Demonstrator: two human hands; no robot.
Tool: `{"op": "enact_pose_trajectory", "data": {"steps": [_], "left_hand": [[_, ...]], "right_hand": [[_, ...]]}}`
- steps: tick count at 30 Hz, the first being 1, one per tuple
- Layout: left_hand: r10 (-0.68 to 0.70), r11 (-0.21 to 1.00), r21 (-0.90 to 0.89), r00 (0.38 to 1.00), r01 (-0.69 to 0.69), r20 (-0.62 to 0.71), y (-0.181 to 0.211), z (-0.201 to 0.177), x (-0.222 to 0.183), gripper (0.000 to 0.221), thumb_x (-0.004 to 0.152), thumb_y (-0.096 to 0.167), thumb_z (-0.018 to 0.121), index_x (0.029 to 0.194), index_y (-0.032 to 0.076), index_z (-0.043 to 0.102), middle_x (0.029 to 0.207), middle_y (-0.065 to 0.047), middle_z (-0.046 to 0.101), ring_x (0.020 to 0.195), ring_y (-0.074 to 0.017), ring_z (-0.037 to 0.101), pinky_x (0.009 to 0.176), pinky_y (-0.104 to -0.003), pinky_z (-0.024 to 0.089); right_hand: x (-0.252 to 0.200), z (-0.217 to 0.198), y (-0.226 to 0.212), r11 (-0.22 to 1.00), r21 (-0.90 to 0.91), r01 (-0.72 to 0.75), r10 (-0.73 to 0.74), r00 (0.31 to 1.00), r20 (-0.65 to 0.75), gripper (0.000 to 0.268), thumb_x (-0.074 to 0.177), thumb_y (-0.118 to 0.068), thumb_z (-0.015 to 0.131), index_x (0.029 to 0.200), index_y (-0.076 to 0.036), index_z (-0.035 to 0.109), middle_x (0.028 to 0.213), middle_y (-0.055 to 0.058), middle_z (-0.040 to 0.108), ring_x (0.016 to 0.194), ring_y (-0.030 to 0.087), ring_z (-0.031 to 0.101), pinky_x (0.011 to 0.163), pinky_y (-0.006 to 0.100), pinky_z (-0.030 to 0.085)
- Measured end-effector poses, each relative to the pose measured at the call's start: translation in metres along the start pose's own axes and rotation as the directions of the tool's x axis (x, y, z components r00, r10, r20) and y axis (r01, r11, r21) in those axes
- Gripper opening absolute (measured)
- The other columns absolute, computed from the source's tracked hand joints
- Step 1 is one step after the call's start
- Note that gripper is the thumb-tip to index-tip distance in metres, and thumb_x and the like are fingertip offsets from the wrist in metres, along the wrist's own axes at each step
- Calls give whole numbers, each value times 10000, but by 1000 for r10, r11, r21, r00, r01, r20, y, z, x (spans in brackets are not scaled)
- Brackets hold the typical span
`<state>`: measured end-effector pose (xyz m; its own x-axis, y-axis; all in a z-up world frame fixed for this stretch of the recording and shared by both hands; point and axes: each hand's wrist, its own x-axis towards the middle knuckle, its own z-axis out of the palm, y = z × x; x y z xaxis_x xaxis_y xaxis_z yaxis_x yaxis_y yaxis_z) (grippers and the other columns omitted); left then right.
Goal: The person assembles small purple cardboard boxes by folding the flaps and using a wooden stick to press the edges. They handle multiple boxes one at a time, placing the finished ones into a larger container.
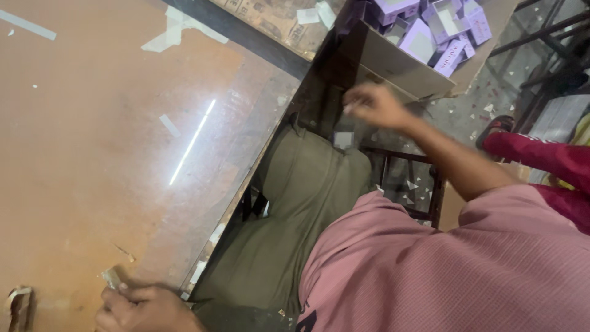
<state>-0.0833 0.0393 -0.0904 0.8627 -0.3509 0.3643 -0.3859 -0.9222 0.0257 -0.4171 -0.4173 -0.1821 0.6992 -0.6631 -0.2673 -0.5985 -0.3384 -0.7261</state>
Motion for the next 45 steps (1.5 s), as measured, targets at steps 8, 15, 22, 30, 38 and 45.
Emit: {"op": "enact_pose_trajectory", "data": {"steps": [8, 15, 22, 30, 38, 45], "left_hand": [[-12, 994, -108, 995, 2, -96, -20, 27, 3, 149, 1002, 16, 627, 1115, -35, 711, 930, -208, 569, 955, -416, 570, 825, -530, 428], [-59, 996, -76, 995, 53, -80, -18, 29, 4, 81, 1026, 64, 676, 1066, -1, 706, 928, -167, 600, 940, -375, 590, 868, -508, 443], [-34, 999, -46, 996, 30, -80, -9, 13, 18, 353, 844, 97, 689, 1192, 47, 724, 1017, -148, 635, 982, -351, 614, 852, -483, 466], [-57, 984, -169, 998, 49, -40, 15, 37, 54, 306, 915, 121, 674, 1220, 118, 695, 986, -95, 623, 957, -320, 609, 839, -486, 463], [-181, 980, -100, 979, 172, -96, 69, 145, 218, 394, 880, 175, 612, 1266, 105, 638, 1104, -75, 645, 1050, -272, 596, 765, -478, 470], [-289, 952, -92, 956, 293, 52, 78, 157, 250, 356, 951, 145, 593, 1306, 144, 625, 1114, -41, 640, 1083, -246, 595, 810, -424, 490]], "right_hand": [[3, 55, -124, 672, -90, 735, -729, 678, 89, 182, 862, -75, 774, 1029, -44, 708, 993, 115, 744, 862, 292, 687, 787, 399, 532], [28, 64, -227, 161, 57, 985, -987, 162, -19, 236, 884, -19, 845, 1057, -7, 685, 886, 76, 651, 734, 249, 624, 655, 385, 484], [80, 155, -316, 441, 388, 809, -897, 413, 160, 408, 904, -92, 714, 1290, -14, 604, 949, 84, 714, 815, 254, 685, 727, 363, 535], [123, 254, -363, 741, 326, 587, -663, 716, 218, 410, 897, -145, 726, 1265, -20, 596, 815, 108, 731, 645, 201, 695, 613, 337, 562], [163, 288, -374, 719, 260, 645, -662, 749, -29, 247, 944, -84, 644, 1175, 1, 664, 975, 206, 736, 814, 297, 733, 743, 371, 585], [162, 283, -381, 744, 327, 583, -612, 791, -20, 332, 961, -96, 604, 1266, 34, 612, 1060, 241, 727, 863, 273, 733, 766, 354, 595]]}}
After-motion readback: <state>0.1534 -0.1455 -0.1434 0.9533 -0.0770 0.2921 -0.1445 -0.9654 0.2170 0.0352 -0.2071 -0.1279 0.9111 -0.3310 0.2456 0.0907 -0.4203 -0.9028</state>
